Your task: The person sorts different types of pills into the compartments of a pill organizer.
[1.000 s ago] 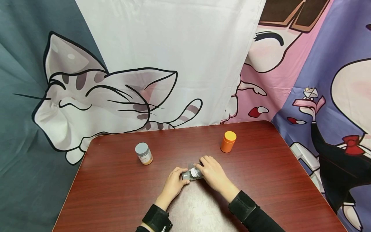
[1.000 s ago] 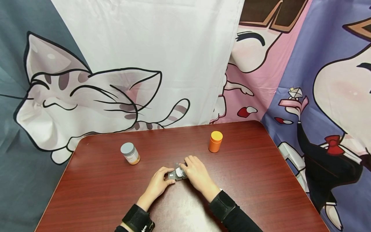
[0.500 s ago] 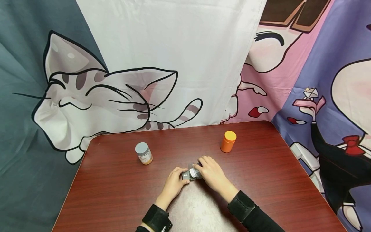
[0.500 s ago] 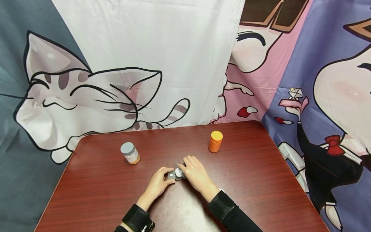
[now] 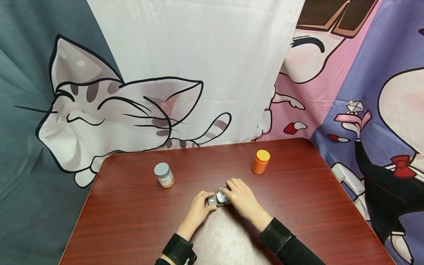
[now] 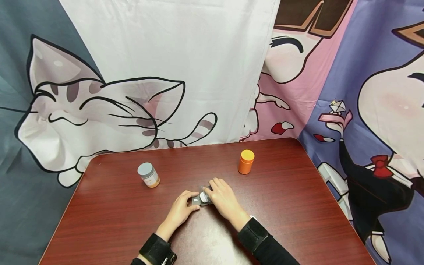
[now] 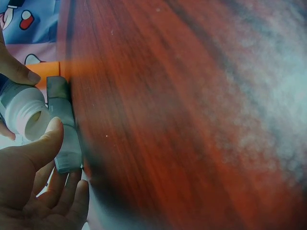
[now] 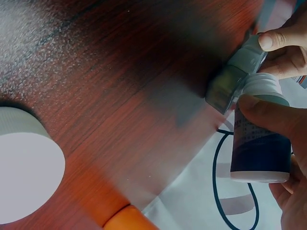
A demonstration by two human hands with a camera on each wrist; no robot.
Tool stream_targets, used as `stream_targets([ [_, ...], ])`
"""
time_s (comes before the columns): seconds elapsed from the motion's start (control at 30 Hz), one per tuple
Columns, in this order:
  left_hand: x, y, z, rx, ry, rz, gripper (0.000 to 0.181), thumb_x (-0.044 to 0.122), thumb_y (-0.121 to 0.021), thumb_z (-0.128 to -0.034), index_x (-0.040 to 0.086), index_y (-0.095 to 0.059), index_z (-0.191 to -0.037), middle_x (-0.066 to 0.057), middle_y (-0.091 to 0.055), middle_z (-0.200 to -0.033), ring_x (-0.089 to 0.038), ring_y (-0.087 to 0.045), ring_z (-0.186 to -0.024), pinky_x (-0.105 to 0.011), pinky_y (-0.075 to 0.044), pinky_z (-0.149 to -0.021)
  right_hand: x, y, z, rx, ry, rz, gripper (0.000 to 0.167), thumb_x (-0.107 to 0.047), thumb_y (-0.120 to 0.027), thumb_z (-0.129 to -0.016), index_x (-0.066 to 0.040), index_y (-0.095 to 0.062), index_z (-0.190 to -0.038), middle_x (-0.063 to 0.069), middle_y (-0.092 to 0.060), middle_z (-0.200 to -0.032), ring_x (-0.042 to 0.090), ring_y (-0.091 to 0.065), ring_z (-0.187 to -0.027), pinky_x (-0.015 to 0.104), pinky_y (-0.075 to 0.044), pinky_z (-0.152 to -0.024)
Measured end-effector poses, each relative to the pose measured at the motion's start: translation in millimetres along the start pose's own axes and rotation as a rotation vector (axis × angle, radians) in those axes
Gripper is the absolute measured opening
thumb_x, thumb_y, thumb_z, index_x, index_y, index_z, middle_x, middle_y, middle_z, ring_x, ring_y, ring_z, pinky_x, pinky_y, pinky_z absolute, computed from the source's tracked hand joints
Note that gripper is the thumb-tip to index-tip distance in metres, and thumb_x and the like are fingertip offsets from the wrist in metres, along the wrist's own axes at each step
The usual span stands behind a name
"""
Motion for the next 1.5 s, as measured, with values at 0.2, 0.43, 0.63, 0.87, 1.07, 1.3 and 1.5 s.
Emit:
stream_targets([
  [0.2,-0.1,0.2,0.0,0.004,-0.003,0.004,0.045,0.010,-0.082,-0.0788,0.000,-0.067,-0.120,-0.008,-0.063,-0.110,-0.027,-0.062,-0.104,-0.045,-0.050,-0.088,0.3,0.0,0.6,-0.010,-0.007,0.001,0.029,-0.003,-0.072,-0.081,-0.012,-0.073,-0.109,0.008,-0.061,-0.100,0.025,-0.055,-0.097,0.037,-0.046,-0.091],
  [0.43,0.2,0.6,-0.5,0.017,-0.022,-0.006,0.045,0.010,-0.082,-0.0782,0.000,-0.068,-0.119,-0.007,-0.063,-0.108,-0.025,-0.062,-0.102,-0.044,-0.050,-0.088,-0.7,0.6,0.0,-0.001,0.008,0.001,0.032,-0.003,-0.075,-0.079,-0.011,-0.074,-0.110,0.009,-0.061,-0.101,0.025,-0.055,-0.098,0.037,-0.046,-0.093],
  [0.63,0.3,0.8,-0.8,0.019,-0.026,-0.006,0.045,0.010,-0.082,-0.0784,0.000,-0.068,-0.119,-0.007,-0.064,-0.108,-0.025,-0.062,-0.102,-0.044,-0.050,-0.088,-0.9,1.5,-1.6,-0.006,0.029,0.003,0.033,-0.006,-0.078,-0.078,-0.011,-0.074,-0.110,0.009,-0.060,-0.103,0.025,-0.054,-0.099,0.037,-0.045,-0.093],
  [0.87,-0.8,0.3,-0.6,0.013,-0.025,-0.005,0.044,0.010,-0.082,-0.0788,0.000,-0.068,-0.120,-0.006,-0.063,-0.108,-0.025,-0.062,-0.102,-0.043,-0.050,-0.087,-1.4,-0.4,-2.9,-0.027,0.049,0.022,0.033,-0.007,-0.077,-0.078,-0.012,-0.075,-0.111,0.008,-0.060,-0.104,0.025,-0.053,-0.100,0.037,-0.045,-0.092],
  [1.07,-2.1,-0.3,-0.4,0.011,-0.027,-0.002,0.044,0.010,-0.082,-0.0789,-0.001,-0.067,-0.119,-0.006,-0.063,-0.108,-0.025,-0.062,-0.102,-0.043,-0.050,-0.087,-2.0,-0.5,-3.6,-0.003,0.076,0.021,0.032,-0.006,-0.075,-0.078,-0.011,-0.075,-0.109,0.008,-0.060,-0.103,0.025,-0.054,-0.098,0.037,-0.045,-0.092],
  [1.3,-1.7,0.0,-0.7,0.021,-0.039,-0.010,0.044,0.010,-0.082,-0.0782,-0.001,-0.068,-0.118,-0.007,-0.064,-0.108,-0.026,-0.062,-0.102,-0.044,-0.050,-0.088,-2.0,-1.9,-4.6,0.022,0.113,0.035,0.029,-0.009,-0.071,-0.080,-0.012,-0.075,-0.108,0.007,-0.061,-0.102,0.024,-0.054,-0.099,0.037,-0.045,-0.092],
  [1.5,-1.4,-0.1,-0.4,0.020,-0.039,-0.014,0.044,0.011,-0.082,-0.0785,-0.001,-0.068,-0.119,-0.007,-0.064,-0.108,-0.026,-0.062,-0.102,-0.044,-0.050,-0.088,-3.9,0.3,-5.3,0.017,0.122,0.011,0.027,-0.010,-0.056,-0.088,-0.011,-0.075,-0.108,0.008,-0.060,-0.102,0.024,-0.054,-0.099,0.037,-0.045,-0.093],
])
Point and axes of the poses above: each hand's wrist, its own z-axis away from the middle knuckle, its own y-axis out of the back of the hand, x = y × z, the point moved 3 cm from there along -z, towards the middle knuckle
